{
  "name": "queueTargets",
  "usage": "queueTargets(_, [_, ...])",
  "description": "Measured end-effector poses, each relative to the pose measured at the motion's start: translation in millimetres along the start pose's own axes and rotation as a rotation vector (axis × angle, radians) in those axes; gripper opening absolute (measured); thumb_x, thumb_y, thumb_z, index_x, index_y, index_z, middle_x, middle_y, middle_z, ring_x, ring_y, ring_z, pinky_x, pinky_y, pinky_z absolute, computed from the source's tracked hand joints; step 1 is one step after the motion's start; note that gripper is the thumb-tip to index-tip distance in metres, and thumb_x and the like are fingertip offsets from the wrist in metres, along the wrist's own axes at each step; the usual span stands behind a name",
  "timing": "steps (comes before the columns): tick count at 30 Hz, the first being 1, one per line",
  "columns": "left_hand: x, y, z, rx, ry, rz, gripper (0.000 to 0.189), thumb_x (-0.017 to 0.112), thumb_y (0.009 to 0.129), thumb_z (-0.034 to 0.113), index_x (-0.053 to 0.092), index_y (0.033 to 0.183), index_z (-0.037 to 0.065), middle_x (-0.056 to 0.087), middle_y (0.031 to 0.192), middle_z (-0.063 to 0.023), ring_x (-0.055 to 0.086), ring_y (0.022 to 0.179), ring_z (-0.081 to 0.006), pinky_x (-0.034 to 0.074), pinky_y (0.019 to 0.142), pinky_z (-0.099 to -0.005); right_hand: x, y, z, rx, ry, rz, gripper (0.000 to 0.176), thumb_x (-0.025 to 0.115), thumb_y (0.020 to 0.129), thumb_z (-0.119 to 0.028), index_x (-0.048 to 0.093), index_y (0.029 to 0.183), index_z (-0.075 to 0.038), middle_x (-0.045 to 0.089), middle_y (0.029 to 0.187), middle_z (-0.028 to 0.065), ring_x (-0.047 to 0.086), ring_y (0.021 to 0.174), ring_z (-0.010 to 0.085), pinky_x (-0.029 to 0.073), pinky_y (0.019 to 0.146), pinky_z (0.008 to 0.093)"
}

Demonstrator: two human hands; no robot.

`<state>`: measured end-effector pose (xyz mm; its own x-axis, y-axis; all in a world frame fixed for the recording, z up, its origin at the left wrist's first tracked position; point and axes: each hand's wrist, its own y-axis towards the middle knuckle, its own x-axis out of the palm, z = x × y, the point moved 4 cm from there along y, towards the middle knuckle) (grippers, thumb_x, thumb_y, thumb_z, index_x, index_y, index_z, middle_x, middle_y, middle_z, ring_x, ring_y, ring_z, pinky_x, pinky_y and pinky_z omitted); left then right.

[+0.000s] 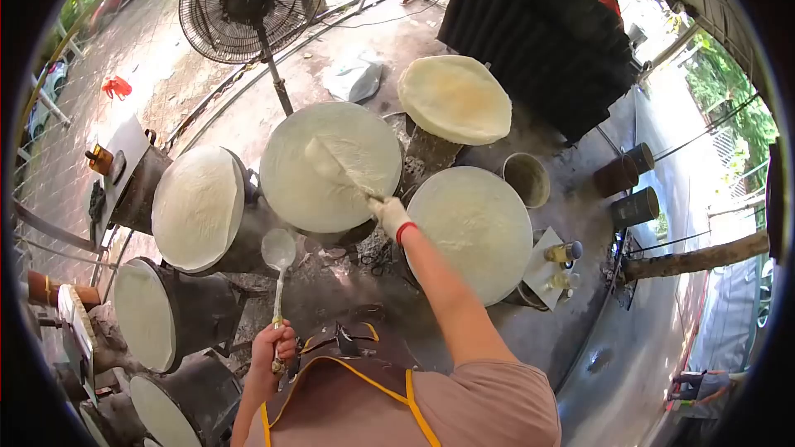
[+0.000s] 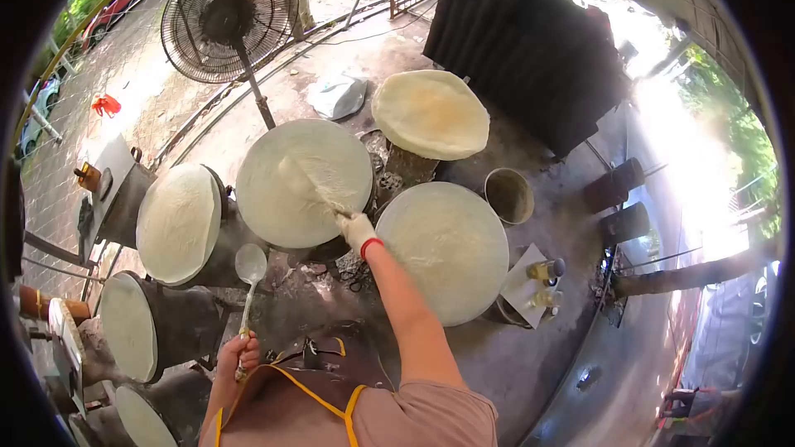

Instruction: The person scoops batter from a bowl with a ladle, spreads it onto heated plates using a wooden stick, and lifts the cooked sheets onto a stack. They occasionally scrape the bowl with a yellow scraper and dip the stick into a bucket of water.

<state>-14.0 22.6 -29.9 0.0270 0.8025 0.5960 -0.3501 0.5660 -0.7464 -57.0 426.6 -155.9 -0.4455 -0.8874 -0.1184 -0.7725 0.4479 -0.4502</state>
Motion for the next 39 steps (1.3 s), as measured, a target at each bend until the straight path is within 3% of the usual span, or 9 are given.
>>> queueTargets(4, [18.2,12.8,8.5,0.054,0.167,0.075,0.009,0.052,0.085,0.010,0.048,0.093,0.007,0.043,0.062,-0.0031,0.036,0.040,-0.0092,0.028,0.033,-0.0238,-6.4,28.7,36.8,-0.204,-0.190,0.039,0.032,0.054,0.085,-0.022,0.058,0.111,-0.004,0.062,0.079,0.0075,0.057,0.069,0.0153,0.042,0.059,0.0263])
queueTargets(8, [52.3,61.3,50.2,0.213,0.575,0.130,0.009,0.049,0.082,0.007,0.045,0.089,0.005,0.040,0.056,-0.0024,0.038,0.037,-0.0109,0.030,0.032,-0.0266,-4.5,-44.4,41.1,0.198,0.297,-0.137,0.029,0.055,0.087,-0.032,0.058,0.107,-0.011,0.046,0.056,-0.0002,0.036,0.036,0.0103,0.025,0.033,0.0262])
queueTargets(13, [77.9,117.5,64.7,0.453,0.965,0.323,0.013,0.051,0.079,0.009,0.044,0.087,0.002,0.044,0.055,-0.0064,0.041,0.037,-0.0161,0.033,0.034,-0.0322,54.9,-113.6,67.8,0.424,0.672,0.314,0.018,0.050,0.090,-0.028,0.056,0.101,-0.014,0.045,0.057,0.0001,0.033,0.036,0.0094,0.023,0.034,0.0267])
queueTargets(17, [80.8,159.0,43.2,0.481,1.065,0.290,0.020,0.053,0.076,0.010,0.043,0.089,-0.001,0.048,0.061,-0.0087,0.042,0.038,-0.0187,0.034,0.037,-0.0337,119.4,-113.7,31.4,0.289,0.689,0.028,0.015,0.054,0.089,-0.025,0.059,0.095,-0.012,0.044,0.054,-0.0017,0.033,0.036,0.0089,0.025,0.035,0.0258])
queueTargets(23, [98.4,38.0,95.8,0.220,0.281,-0.199,0.009,0.046,0.086,0.004,0.048,0.095,0.002,0.037,0.058,0.0003,0.031,0.037,-0.0053,0.027,0.031,-0.0203,69.9,-122.3,-15.8,0.089,0.830,0.259,0.030,0.054,0.090,-0.021,0.057,0.118,-0.012,0.044,0.059,-0.0047,0.035,0.043,0.0045,0.025,0.036,0.0200])
queueTargets(29, [118.3,35.2,84.5,0.150,0.219,-0.152,0.011,0.050,0.084,0.002,0.047,0.094,0.003,0.039,0.059,0.0020,0.034,0.041,-0.0037,0.027,0.033,-0.0185,72.1,-67.6,26.2,-0.416,-0.387,0.269,0.028,0.055,0.087,-0.022,0.062,0.111,-0.008,0.060,0.075,0.0007,0.047,0.052,0.0075,0.036,0.046,0.0212])
queueTargets(35, [61.8,-10.5,66.3,0.150,0.033,-0.047,0.008,0.050,0.083,0.003,0.046,0.090,0.004,0.038,0.058,0.0032,0.034,0.041,-0.0028,0.027,0.033,-0.0182,66.4,-109.5,1.6,-0.010,0.446,0.274,0.024,0.056,0.089,-0.022,0.060,0.110,-0.012,0.057,0.078,-0.0015,0.045,0.053,0.0051,0.035,0.042,0.0183])
queueTargets(36, [48.3,-24.7,66.1,0.183,0.014,-0.019,0.009,0.050,0.083,0.002,0.046,0.090,0.004,0.038,0.058,0.0032,0.034,0.041,-0.0028,0.027,0.033,-0.0183,60.7,-78.6,43.1,-0.101,0.512,0.337,0.032,0.049,0.091,-0.015,0.054,0.117,0.002,0.061,0.096,0.0060,0.055,0.075,0.0093,0.045,0.064,0.0220])
queueTargets(39, [11.0,-70.6,74.6,0.291,-0.022,0.093,0.012,0.051,0.081,0.001,0.046,0.092,0.003,0.038,0.059,0.0022,0.035,0.042,-0.0039,0.028,0.034,-0.0194,93.9,-77.4,34.8,0.168,0.079,-0.015,0.031,0.063,0.084,-0.024,0.059,0.111,-0.009,0.054,0.068,-0.0036,0.045,0.050,0.0046,0.033,0.041,0.0185])
